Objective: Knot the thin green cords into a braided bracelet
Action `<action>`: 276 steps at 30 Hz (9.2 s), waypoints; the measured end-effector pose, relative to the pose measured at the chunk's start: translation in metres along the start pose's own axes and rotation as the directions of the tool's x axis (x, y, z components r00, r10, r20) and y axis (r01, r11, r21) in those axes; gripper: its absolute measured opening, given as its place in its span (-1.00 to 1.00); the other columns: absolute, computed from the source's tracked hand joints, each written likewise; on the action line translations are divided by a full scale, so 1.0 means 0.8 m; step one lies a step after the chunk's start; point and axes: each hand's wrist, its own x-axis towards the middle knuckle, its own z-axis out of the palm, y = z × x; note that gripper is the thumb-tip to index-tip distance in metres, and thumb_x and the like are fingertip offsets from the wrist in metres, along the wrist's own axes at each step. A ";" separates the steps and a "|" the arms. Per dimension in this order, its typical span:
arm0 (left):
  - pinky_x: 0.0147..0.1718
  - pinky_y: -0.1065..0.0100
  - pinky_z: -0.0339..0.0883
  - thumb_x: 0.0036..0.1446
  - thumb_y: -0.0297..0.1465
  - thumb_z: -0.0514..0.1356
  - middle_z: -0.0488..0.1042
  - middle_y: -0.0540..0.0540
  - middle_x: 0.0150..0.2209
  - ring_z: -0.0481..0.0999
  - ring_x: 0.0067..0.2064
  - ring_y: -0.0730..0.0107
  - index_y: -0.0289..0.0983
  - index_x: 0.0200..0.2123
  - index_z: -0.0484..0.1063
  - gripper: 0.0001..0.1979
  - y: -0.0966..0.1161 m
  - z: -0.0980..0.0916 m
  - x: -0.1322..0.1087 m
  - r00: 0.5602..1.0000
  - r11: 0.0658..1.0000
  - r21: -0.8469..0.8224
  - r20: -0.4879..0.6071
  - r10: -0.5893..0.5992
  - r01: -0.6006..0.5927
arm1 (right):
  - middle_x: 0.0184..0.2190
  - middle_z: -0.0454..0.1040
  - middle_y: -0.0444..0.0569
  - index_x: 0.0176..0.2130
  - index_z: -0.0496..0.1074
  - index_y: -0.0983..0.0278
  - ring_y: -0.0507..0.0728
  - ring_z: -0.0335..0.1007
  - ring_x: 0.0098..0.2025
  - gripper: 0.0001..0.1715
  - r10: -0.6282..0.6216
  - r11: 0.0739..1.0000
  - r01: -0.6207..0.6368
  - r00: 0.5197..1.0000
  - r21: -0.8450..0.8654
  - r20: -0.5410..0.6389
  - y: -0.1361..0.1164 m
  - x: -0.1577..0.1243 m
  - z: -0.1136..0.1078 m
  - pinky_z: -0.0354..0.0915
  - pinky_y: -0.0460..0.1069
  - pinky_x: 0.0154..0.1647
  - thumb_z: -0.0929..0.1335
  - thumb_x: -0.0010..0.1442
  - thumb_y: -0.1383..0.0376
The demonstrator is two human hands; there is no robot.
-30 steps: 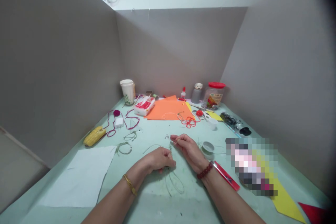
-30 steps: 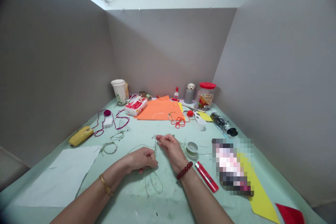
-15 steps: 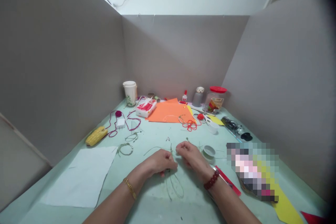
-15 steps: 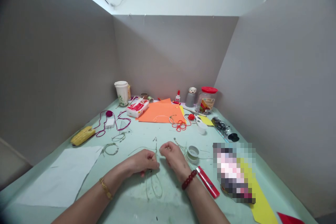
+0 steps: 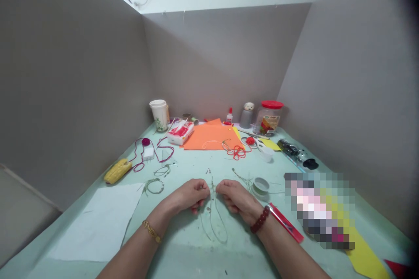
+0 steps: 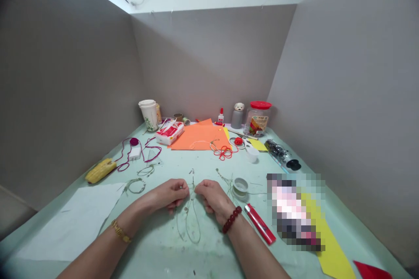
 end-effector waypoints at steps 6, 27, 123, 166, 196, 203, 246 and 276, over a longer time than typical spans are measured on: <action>-0.44 0.48 0.16 -0.09 -0.32 0.16 0.37 -0.03 -0.41 0.29 -0.45 0.54 -0.31 -0.49 0.43 -0.83 -0.006 0.002 0.009 0.938 0.928 0.336 -0.239 0.252 -0.164 | -0.70 -0.06 -0.34 -0.54 0.11 0.25 -0.14 -0.25 -0.70 -0.79 -0.007 1.000 0.006 1.000 0.030 0.027 0.000 -0.003 0.000 -0.31 -0.14 -0.71 0.30 -0.09 0.29; -0.69 0.52 0.17 -0.13 -0.30 0.18 0.41 -0.01 -0.52 0.34 -0.60 0.56 -0.29 -0.47 0.25 -0.80 0.000 0.028 0.016 0.979 0.996 -0.086 -0.204 0.010 -0.028 | -0.67 -0.03 -0.31 -0.53 0.11 0.24 -0.13 -0.21 -0.69 -0.83 -0.043 0.999 0.044 0.999 0.024 -0.006 -0.001 -0.006 0.003 -0.27 -0.15 -0.71 0.27 -0.09 0.29; -0.69 0.53 0.13 0.03 -0.19 0.12 0.34 0.06 -0.61 0.29 -0.66 0.59 -0.27 -0.42 0.20 -0.75 0.002 0.028 0.013 0.991 0.990 -0.129 -0.128 0.041 -0.057 | -0.80 0.12 -0.27 -0.58 0.22 0.29 -0.12 -0.05 -0.79 -0.84 -0.029 0.994 0.033 0.999 -0.109 0.033 0.005 0.001 0.000 -0.08 -0.18 -0.78 0.24 0.00 0.33; -0.64 0.47 0.30 -0.06 -0.41 0.14 0.42 -0.02 -0.51 0.46 -0.55 0.45 -0.29 -0.37 0.23 -0.85 -0.008 0.030 0.024 0.981 0.973 -0.210 -0.186 0.055 -0.094 | -0.76 0.14 -0.27 -0.60 0.25 0.30 -0.12 -0.07 -0.76 -0.83 -0.057 0.996 0.059 0.998 -0.069 0.022 0.004 0.000 0.004 -0.07 -0.19 -0.79 0.26 -0.02 0.32; -0.64 0.51 0.19 0.04 -0.32 0.05 0.35 0.05 -0.59 0.32 -0.61 0.53 -0.27 -0.41 0.30 -0.86 -0.029 0.017 0.021 0.944 0.955 0.221 -0.222 0.245 -0.196 | -0.76 0.12 -0.28 -0.57 0.18 0.26 -0.11 -0.08 -0.77 -0.88 -0.077 0.984 0.077 0.997 -0.164 0.005 0.008 0.001 0.007 -0.07 -0.18 -0.82 0.23 -0.04 0.31; -0.65 0.51 0.19 0.03 -0.31 0.09 0.35 0.05 -0.61 0.34 -0.63 0.52 -0.28 -0.40 0.27 -0.86 -0.022 0.014 0.018 0.969 0.984 0.068 -0.176 0.176 -0.166 | -0.76 0.10 -0.29 -0.57 0.18 0.26 -0.12 -0.10 -0.77 -0.89 -0.080 0.980 0.079 0.997 -0.182 0.000 0.011 0.000 0.005 -0.08 -0.18 -0.82 0.23 -0.06 0.32; -0.68 0.57 0.10 -0.03 -0.40 0.12 0.07 0.16 -0.62 0.05 -0.63 0.65 -0.26 -0.31 0.28 -0.85 -0.005 0.011 0.007 0.973 0.897 -0.397 -0.192 0.126 -0.194 | -0.72 0.05 -0.30 -0.54 0.19 0.27 -0.13 -0.17 -0.74 -0.78 0.040 0.962 -0.012 0.995 -0.272 0.097 0.001 -0.007 0.002 -0.21 -0.18 -0.81 0.33 -0.05 0.22; -0.60 0.51 0.15 0.06 -0.15 0.12 0.11 0.14 -0.59 0.11 -0.62 0.64 -0.28 -0.38 0.32 -0.71 -0.011 0.001 0.015 0.931 0.941 -0.188 -0.294 0.219 -0.280 | -0.72 0.07 -0.29 -0.55 0.18 0.27 -0.14 -0.15 -0.75 -0.76 0.023 0.968 0.008 0.992 -0.251 0.122 0.004 -0.007 0.001 -0.18 -0.19 -0.81 0.30 0.00 0.20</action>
